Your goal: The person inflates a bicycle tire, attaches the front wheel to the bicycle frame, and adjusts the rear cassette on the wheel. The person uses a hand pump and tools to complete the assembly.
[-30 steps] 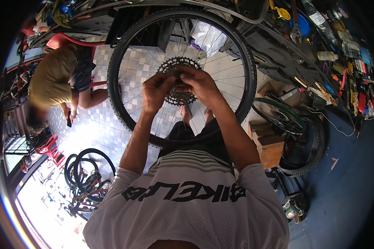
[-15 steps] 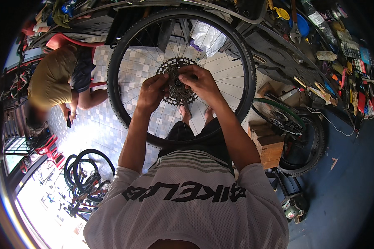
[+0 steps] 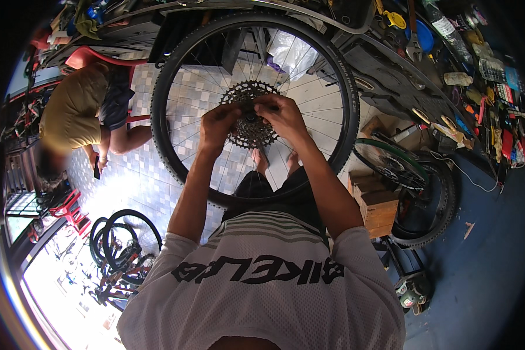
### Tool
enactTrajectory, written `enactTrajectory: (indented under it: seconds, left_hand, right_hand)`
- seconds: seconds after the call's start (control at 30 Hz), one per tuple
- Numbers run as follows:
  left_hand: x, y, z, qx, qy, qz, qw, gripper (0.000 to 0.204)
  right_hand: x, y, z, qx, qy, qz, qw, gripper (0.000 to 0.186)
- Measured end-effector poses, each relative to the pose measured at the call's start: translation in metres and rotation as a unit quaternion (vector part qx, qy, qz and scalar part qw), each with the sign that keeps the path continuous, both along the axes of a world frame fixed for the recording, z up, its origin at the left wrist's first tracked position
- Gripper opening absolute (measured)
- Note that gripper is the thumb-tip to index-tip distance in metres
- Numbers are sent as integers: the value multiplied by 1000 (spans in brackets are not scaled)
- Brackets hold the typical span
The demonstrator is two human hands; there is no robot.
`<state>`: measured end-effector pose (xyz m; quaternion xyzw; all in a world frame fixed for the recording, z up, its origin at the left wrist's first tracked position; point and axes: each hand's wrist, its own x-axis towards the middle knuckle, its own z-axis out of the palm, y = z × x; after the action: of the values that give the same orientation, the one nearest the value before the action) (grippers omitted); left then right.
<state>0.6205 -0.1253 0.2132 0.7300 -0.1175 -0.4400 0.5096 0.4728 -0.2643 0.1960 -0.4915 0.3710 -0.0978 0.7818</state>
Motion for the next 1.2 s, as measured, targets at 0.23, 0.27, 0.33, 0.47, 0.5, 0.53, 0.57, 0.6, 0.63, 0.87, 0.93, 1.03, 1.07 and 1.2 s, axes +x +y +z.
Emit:
enactTrajectory:
  seconds: [0.23,0.27,0.33,0.47,0.5,0.53,0.57,0.6,0.63,0.87,0.93,1.03,1.07,1.2]
  left_hand:
    - [-6,2,-2,41,-80,-16,996,26]
    - [-6,3,-2,45,-85,-18,995,26]
    - [-7,4,-5,54,-94,-23,994,25]
    - [-7,8,-14,64,-106,-25,992,24]
    - [-7,8,-15,61,-109,-26,992,23]
    - [-7,7,-15,59,-111,-26,992,23]
    - [-7,7,-15,58,-113,-27,992,23]
    - [-7,6,-16,56,-115,-27,991,23]
    - [-7,6,-16,55,-115,-30,991,23]
    - [-7,7,-16,70,-111,-48,990,25]
    - [-6,7,-16,77,-115,-52,989,25]
    - [-6,7,-16,81,-115,-54,989,26]
    - [-6,7,-16,83,-115,-56,988,26]
    - [-6,9,-19,77,-125,-53,988,26]
  right_hand:
    - [0,5,-15,-81,26,31,996,23]
    - [0,7,-17,-84,22,31,996,23]
    - [0,9,-23,-91,15,30,995,23]
    - [-1,12,-24,-123,48,46,990,23]
    - [-1,12,-24,-140,60,50,987,23]
    - [-2,12,-24,-157,71,54,984,22]
    - [-2,11,-23,-154,72,54,984,22]
    - [-2,11,-23,-151,74,55,984,22]
    - [-2,11,-22,-148,75,55,985,22]
    - [-2,9,-18,-148,93,70,982,22]
    - [-1,9,-20,-144,90,69,983,22]
    - [-1,9,-21,-161,90,69,980,22]
    - [-1,9,-21,-163,91,69,980,21]
    - [-2,10,-21,-180,98,68,977,22]
